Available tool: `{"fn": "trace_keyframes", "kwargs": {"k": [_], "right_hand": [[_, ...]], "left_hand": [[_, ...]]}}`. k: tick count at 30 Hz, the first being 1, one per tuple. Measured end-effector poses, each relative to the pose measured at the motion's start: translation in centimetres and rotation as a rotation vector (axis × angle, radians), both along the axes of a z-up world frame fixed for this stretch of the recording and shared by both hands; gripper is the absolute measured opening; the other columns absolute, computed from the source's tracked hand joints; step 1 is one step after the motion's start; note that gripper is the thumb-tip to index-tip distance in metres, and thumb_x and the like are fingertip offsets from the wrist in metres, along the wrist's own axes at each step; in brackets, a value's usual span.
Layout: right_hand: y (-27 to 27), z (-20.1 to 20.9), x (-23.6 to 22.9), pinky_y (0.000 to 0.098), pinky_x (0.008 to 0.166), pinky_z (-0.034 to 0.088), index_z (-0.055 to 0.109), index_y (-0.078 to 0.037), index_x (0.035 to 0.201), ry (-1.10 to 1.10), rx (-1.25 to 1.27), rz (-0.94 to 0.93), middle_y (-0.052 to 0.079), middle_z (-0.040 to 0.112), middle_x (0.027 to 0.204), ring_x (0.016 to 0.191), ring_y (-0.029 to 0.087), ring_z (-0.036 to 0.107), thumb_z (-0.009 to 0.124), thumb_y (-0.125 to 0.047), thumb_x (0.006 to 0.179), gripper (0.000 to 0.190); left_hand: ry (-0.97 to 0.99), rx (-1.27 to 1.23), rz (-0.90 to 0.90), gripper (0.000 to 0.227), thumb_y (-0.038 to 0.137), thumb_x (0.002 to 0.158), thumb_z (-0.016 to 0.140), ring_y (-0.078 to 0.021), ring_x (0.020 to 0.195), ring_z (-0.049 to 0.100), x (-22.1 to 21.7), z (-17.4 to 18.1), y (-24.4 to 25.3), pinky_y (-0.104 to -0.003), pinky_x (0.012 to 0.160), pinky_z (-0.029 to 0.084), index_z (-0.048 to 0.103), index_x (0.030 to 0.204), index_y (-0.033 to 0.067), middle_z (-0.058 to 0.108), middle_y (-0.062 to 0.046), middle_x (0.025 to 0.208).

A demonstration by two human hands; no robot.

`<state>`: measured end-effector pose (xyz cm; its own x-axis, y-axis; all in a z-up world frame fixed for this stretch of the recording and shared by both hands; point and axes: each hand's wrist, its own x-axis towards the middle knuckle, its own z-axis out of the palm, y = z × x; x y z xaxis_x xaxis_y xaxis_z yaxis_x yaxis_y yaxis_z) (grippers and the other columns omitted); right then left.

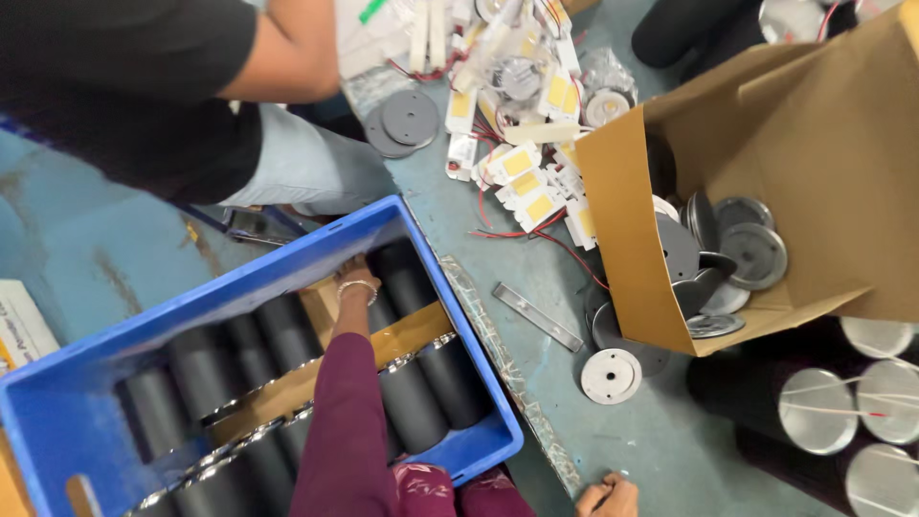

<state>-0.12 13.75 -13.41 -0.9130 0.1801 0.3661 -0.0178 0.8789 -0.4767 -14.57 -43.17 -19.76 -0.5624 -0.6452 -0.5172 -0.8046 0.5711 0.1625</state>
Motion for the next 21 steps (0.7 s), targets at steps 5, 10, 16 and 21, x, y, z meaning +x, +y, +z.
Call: {"fn": "trace_keyframes", "kwargs": {"k": [5, 10, 16, 21], "right_hand": [[0.3, 0.4, 0.7, 0.0434, 0.059, 0.048, 0.06, -0.004, 0.086, -0.072, 0.076, 0.005, 0.015, 0.053, 0.079, 0.066, 0.035, 0.056, 0.054, 0.0, 0.079, 0.01], [-1.5, 2.4, 1.3, 0.0446, 0.063, 0.05, 0.063, -0.007, 0.091, -0.176, 0.169, -0.07, 0.012, 0.058, 0.084, 0.073, 0.033, 0.061, 0.056, -0.002, 0.085, 0.011], [-1.8, 3.2, 0.7, 0.0439, 0.066, 0.051, 0.064, -0.011, 0.091, -0.113, 0.146, -0.098, 0.008, 0.062, 0.087, 0.076, 0.031, 0.063, 0.057, -0.007, 0.084, 0.011], [-2.5, 4.3, 0.7, 0.0434, 0.064, 0.052, 0.065, -0.015, 0.09, -0.118, 0.179, -0.164, 0.003, 0.063, 0.085, 0.076, 0.027, 0.065, 0.059, -0.013, 0.083, 0.01]], "left_hand": [[-0.203, 0.068, -0.064, 0.092, 0.029, 0.081, 0.076, -0.0325, 0.156, 0.02, -3.0, -1.8, -0.7, -0.064, 0.122, 0.019, 0.028, 0.16, 0.0313, 0.023, -0.008, 0.168], [-0.143, 0.161, -0.283, 0.085, 0.038, 0.066, 0.092, -0.0358, 0.141, 0.044, -5.4, -0.2, -2.1, -0.05, 0.116, 0.037, 0.055, 0.14, 0.0167, 0.048, -0.013, 0.151], [0.201, 0.518, -0.131, 0.058, 0.015, 0.058, 0.095, -0.0298, 0.112, 0.068, -0.5, 3.0, 1.3, -0.041, 0.096, 0.059, 0.072, 0.11, 0.0018, 0.072, -0.014, 0.119], [0.454, 0.471, -0.017, 0.033, 0.003, 0.067, 0.083, -0.0273, 0.091, 0.077, 4.2, 6.9, 6.9, -0.039, 0.084, 0.062, 0.074, 0.099, 0.0043, 0.078, -0.013, 0.097]]}}
